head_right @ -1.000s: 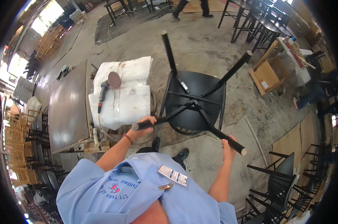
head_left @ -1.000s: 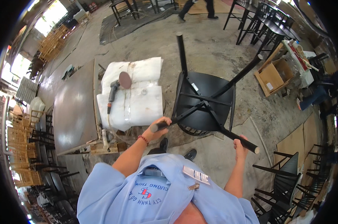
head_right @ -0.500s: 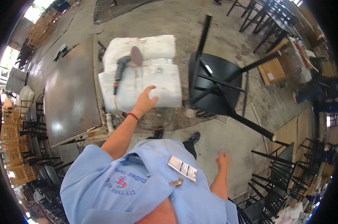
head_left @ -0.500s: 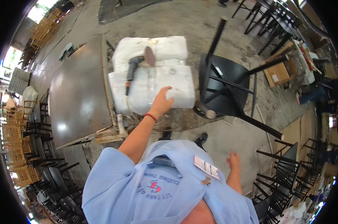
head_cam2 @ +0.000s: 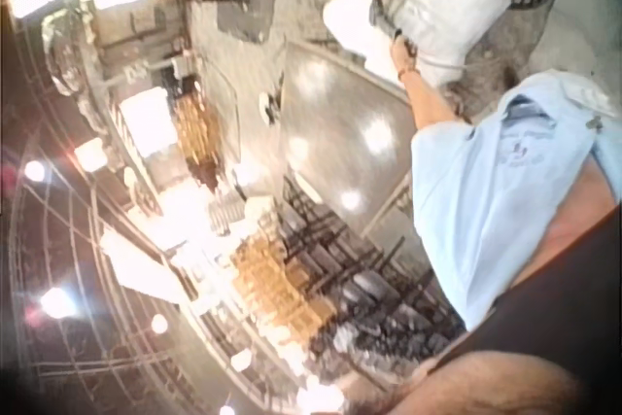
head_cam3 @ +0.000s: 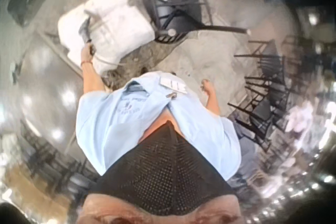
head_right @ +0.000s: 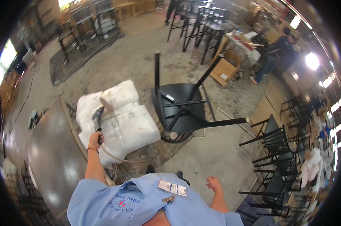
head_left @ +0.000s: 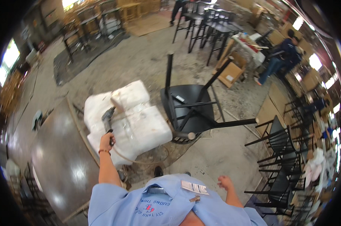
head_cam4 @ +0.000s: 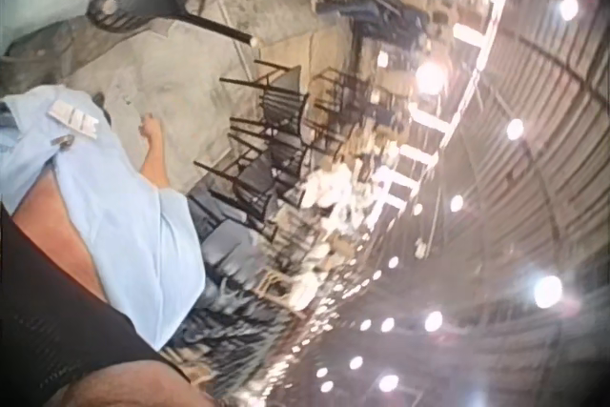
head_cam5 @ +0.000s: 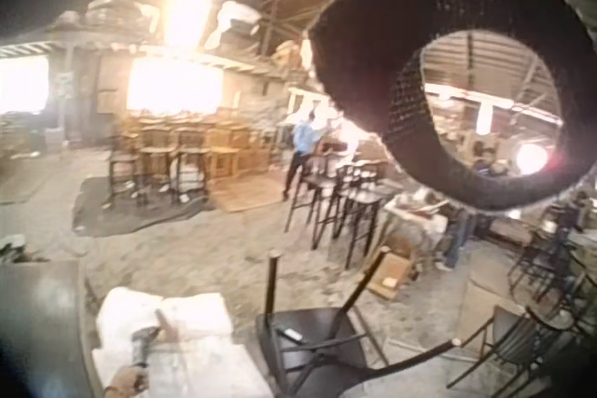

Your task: The person uses a handheld rotary tool with a polishing pad to smooth the ends of chair legs, then wipes each leg with a cloth. They repeat this process on multiple chairs, moving each finished chair aside and bringing a new one into position.

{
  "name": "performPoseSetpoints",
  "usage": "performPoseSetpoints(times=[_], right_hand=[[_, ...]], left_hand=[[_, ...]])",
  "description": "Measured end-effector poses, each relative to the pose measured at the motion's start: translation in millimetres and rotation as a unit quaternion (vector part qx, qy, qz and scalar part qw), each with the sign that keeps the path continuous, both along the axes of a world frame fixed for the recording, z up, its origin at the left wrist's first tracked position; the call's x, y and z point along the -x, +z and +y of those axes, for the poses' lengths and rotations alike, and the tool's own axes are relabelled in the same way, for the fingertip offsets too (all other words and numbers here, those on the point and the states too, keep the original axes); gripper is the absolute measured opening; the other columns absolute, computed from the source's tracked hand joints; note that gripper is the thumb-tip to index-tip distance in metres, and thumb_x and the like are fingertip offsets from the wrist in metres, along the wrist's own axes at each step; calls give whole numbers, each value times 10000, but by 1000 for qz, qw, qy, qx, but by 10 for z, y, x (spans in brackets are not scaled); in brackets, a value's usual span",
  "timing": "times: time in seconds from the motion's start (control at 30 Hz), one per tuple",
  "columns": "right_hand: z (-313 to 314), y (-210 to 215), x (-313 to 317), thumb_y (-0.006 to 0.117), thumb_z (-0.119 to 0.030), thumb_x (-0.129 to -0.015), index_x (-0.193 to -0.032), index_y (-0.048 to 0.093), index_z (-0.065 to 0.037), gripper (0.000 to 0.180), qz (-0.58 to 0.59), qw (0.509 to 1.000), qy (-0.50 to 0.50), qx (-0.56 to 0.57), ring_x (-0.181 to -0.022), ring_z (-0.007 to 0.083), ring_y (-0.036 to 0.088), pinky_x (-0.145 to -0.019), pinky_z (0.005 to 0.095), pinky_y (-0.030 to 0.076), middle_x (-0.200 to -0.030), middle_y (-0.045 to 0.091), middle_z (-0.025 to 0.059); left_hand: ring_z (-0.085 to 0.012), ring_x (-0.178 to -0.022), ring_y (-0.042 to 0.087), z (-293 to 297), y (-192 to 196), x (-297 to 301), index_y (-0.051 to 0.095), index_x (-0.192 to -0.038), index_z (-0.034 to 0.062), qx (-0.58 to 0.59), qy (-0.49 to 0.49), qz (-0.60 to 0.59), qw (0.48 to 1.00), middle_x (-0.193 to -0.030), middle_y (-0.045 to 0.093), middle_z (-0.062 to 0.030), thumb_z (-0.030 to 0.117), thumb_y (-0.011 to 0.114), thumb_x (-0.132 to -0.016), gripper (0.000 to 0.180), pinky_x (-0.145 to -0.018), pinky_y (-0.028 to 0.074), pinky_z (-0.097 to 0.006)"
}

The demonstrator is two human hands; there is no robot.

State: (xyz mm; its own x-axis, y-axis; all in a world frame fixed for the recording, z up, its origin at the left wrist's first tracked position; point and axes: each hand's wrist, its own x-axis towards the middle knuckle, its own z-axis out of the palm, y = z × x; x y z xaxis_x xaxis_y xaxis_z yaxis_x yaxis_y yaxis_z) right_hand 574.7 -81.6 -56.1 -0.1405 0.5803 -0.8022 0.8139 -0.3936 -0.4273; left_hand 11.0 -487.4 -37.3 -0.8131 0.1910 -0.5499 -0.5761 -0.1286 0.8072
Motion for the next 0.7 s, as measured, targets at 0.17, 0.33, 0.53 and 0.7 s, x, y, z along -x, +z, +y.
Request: performPoseSetpoints(times=[0.17,0.33,0.53,0.7], right_hand=[[683,706,862,612,-242,-922,-1314,567,-4,460,144,977,42,-154,-859,213,659,-712,357,548,-1114,659,143],[763,1870,1966,648,-230,-915,-1312,546,34,488,390,864,169,-269,-1199,292,606,-978,362,487,-1294,616,222],[137,3036,2605,697,-365,-892,-1374,488,-17,630,513,732,285,-347,-1045,278,679,-898,364,527,-1268,627,221],[-269,3449,2866,724,-378,-882,-1488,303,-14,822,617,681,233,-318,-1157,296,597,-975,384,498,-1326,548,271]], left_hand=[[-90,-594,529,688,305,35,512,-991,-65,-314,232,-23,920,-885,603,-127,-3,565,-871,145,-486,462,-201],[-72,-599,493,921,652,-175,515,-1059,-25,-378,205,102,897,-1059,637,-168,1,561,-886,180,-485,441,-196],[-64,-670,506,1568,1596,-1183,454,-1354,-4,-475,18,219,852,-1203,603,-196,-16,572,-836,531,-548,458,-205],[-84,-795,571,2219,2264,-2222,319,-1514,-7,-186,-101,451,867,-1239,593,-131,-116,559,-743,815,-675,476,-200]])
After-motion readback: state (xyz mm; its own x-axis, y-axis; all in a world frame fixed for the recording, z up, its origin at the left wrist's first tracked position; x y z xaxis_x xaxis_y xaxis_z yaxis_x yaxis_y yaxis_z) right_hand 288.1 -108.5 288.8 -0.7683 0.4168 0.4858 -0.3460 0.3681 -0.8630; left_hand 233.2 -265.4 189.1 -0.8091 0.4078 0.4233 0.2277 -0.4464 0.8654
